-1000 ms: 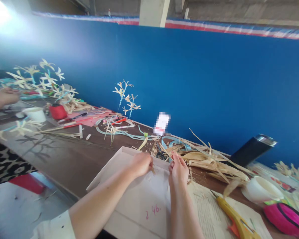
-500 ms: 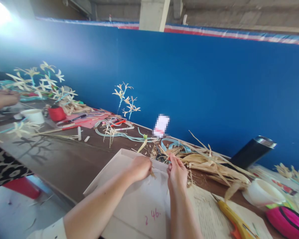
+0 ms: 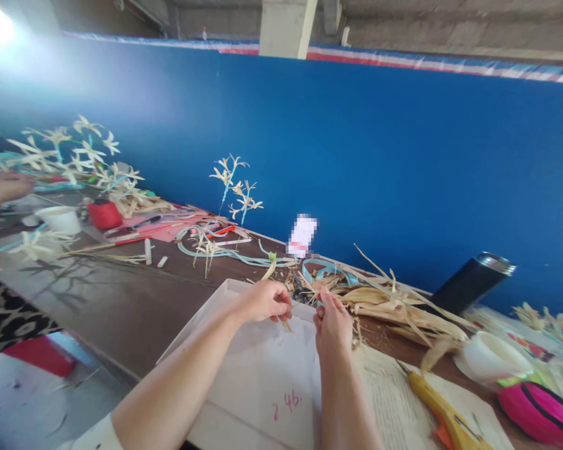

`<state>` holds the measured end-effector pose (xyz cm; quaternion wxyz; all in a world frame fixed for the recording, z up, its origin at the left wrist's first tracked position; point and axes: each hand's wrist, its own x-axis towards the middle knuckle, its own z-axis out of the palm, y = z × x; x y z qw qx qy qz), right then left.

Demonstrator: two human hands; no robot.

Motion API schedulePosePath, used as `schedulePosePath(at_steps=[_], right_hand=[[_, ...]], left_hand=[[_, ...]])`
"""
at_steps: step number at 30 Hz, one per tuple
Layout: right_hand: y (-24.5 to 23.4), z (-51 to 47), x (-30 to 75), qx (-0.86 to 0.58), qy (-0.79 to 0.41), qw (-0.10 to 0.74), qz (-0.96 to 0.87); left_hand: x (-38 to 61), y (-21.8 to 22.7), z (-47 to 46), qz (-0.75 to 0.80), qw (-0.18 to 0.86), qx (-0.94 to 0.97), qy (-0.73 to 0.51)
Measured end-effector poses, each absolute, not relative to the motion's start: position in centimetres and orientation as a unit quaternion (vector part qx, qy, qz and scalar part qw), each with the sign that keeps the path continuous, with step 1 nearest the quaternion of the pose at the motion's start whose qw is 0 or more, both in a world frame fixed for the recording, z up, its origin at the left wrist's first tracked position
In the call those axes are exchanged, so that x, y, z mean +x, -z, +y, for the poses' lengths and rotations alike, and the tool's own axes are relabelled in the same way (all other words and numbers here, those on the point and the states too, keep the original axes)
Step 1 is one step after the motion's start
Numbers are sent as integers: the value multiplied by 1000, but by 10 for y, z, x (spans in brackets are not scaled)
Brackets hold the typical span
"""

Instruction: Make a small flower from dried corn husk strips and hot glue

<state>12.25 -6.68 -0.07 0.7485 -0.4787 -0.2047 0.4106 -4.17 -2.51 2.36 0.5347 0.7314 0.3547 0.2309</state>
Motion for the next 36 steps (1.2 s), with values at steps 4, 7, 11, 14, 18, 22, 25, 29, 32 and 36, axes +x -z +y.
schedulePosePath(at_steps=[4,7,11,14,18,22,25,29,32,36], right_hand=[[0,-68,119,-489,-417,738,-207],[1,-68,117,-494,-422,725,-229],[2,-69,115,-496,-432,712,-247],[2,-69,114,-497,-443,700,-257],[1,-69,114,-493,-458,692,-260],[1,-69,113,-489,-463,692,-259],[0,-69,112,-495,-455,692,-264],[-1,-70,112,-494,-450,698,-258],[-1,-70,112,-485,-455,704,-249],[-1,-69,112,-489,-448,702,-258]], left_hand=[[-34,-20,-24,320,587,689,-281],[-29,-19,-26,335,575,682,-304],[-27,-16,-27,360,528,705,-308],[-27,-12,-27,367,504,719,-307],[-27,-10,-26,376,495,723,-302],[-27,-14,-27,385,505,714,-295],[-29,-17,-28,388,506,713,-292],[-31,-21,-28,403,460,734,-296],[-33,-24,-28,418,420,748,-300],[-33,-25,-28,424,403,754,-300]])
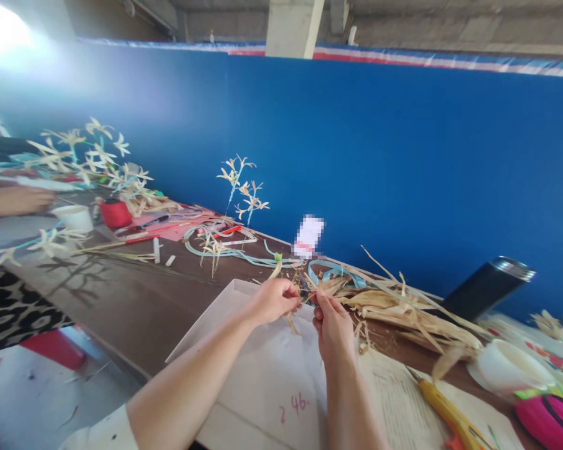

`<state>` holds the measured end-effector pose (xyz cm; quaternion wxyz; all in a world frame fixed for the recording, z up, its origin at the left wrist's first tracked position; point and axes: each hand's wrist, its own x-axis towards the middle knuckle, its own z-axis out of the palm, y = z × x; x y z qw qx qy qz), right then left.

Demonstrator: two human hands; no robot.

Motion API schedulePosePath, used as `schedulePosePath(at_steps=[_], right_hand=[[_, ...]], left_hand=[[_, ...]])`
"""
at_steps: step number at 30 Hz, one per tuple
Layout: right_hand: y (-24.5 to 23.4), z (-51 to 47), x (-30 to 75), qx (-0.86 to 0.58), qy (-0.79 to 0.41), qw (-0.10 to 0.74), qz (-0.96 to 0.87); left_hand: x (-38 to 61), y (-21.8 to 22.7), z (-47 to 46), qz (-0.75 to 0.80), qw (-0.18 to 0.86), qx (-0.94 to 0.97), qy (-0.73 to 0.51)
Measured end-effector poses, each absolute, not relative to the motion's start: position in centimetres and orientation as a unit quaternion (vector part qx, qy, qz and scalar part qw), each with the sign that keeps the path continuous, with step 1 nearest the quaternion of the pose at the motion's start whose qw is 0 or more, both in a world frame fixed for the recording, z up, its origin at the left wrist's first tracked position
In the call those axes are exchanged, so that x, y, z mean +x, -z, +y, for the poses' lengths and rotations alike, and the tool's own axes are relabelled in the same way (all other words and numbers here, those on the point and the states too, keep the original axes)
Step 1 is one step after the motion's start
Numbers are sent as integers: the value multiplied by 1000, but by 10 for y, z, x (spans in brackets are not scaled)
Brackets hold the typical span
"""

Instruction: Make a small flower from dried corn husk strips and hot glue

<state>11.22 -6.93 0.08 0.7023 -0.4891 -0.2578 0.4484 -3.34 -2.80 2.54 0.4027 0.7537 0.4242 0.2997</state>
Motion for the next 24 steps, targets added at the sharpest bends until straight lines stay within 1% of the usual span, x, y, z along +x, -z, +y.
schedulePosePath(at_steps=[7,16,24], right_hand=[[2,-68,110,-531,-403,683,-299],[2,-69,109,-542,-375,672,-338],[-1,-70,105,-550,-386,666,-324]], left_hand=[[-31,-20,-27,420,453,734,-282],[-32,-24,-30,415,398,756,-312],[-24,-19,-32,402,408,734,-366]])
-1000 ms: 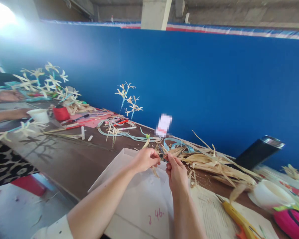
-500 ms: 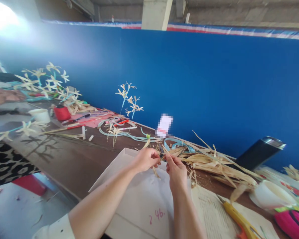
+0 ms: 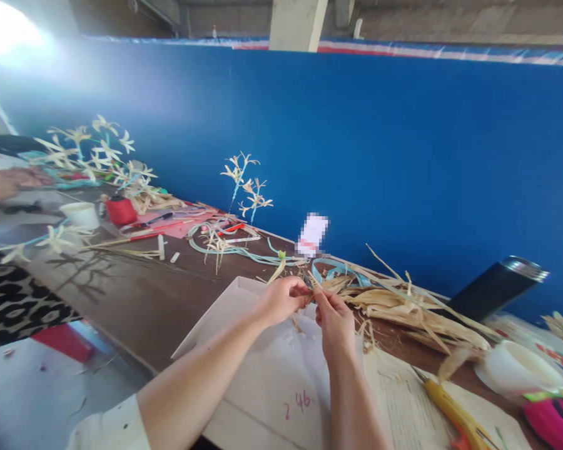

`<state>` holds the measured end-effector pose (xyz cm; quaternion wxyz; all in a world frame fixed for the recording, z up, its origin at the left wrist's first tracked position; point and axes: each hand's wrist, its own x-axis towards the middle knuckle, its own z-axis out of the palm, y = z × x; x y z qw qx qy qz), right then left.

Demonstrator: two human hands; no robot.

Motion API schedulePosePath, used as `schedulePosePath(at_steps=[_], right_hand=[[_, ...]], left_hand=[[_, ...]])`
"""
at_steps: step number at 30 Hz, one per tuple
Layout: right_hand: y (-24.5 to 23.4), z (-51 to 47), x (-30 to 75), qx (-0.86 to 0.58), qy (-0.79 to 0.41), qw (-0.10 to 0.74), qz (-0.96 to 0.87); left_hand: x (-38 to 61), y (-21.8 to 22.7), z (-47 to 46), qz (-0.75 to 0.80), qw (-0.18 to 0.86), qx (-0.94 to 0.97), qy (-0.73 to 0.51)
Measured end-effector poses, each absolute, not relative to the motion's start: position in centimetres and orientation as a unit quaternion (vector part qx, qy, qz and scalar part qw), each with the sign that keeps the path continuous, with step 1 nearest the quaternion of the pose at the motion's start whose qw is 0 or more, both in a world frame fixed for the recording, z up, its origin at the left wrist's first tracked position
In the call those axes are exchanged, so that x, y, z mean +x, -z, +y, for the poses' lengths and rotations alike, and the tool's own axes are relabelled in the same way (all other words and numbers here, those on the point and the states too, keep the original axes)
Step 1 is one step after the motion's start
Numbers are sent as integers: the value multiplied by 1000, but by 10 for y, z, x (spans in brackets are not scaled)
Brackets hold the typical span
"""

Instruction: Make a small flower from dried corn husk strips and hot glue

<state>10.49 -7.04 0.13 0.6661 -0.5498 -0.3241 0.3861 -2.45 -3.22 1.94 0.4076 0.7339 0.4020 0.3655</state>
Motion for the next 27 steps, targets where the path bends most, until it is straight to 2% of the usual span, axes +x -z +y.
schedulePosePath(at_steps=[4,11,27], right_hand=[[-1,-70,105,-547,-403,664,-312],[-5,-70,114,-488,-430,722,-236],[-8,-71,112,-469,-412,752,-211]], left_hand=[[-23,-16,-30,390,421,731,-370],[-25,-18,-26,389,417,722,-392],[-21,-18,-38,333,213,809,-434]])
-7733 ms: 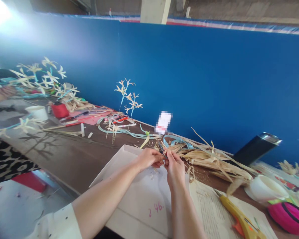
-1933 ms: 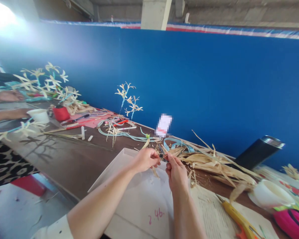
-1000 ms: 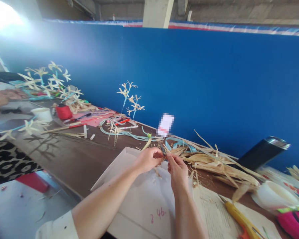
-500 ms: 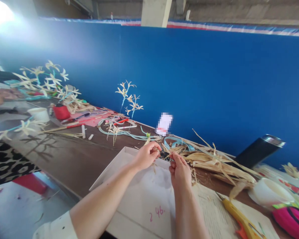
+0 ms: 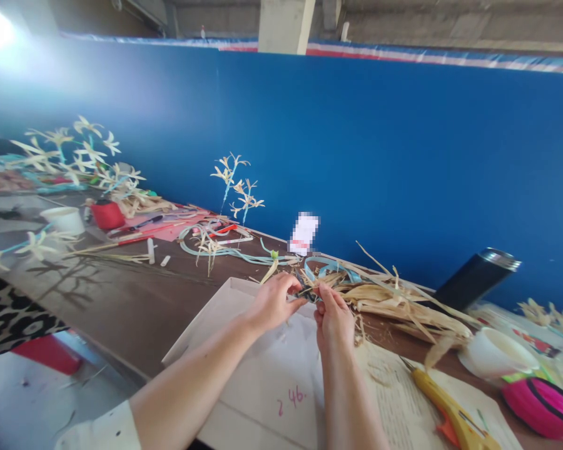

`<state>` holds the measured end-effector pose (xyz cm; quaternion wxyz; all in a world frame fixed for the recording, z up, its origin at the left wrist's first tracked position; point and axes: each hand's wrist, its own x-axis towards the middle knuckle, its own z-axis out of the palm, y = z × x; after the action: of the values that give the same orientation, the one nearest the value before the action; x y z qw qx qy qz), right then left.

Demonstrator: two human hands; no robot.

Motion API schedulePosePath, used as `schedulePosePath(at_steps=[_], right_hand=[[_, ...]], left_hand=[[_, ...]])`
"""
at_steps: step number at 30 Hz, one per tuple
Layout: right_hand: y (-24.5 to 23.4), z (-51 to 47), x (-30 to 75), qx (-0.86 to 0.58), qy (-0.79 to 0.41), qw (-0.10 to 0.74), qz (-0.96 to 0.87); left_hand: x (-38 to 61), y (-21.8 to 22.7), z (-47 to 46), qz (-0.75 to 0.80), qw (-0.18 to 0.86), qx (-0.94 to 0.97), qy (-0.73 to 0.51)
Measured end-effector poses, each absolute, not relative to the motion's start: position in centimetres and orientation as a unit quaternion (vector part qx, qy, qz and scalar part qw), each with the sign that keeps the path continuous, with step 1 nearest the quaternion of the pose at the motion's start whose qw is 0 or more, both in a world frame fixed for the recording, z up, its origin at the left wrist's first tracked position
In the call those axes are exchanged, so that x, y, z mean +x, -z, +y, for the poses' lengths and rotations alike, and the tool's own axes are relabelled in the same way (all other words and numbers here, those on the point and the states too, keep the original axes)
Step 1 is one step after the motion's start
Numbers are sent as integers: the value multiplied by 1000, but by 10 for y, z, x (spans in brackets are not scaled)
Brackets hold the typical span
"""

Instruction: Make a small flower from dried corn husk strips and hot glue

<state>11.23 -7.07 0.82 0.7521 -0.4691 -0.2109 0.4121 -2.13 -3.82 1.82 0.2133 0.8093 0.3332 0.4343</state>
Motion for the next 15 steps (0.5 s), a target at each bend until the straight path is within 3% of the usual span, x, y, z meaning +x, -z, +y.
schedulePosePath(at_steps=[10,15], right_hand=[[-6,-71,111,-486,-397,742,-237],[-3,-70,113,-466,-421,741,-239]], left_hand=[[-19,-16,-37,365,221,798,-425],[-18,-20,-34,411,343,752,-384]])
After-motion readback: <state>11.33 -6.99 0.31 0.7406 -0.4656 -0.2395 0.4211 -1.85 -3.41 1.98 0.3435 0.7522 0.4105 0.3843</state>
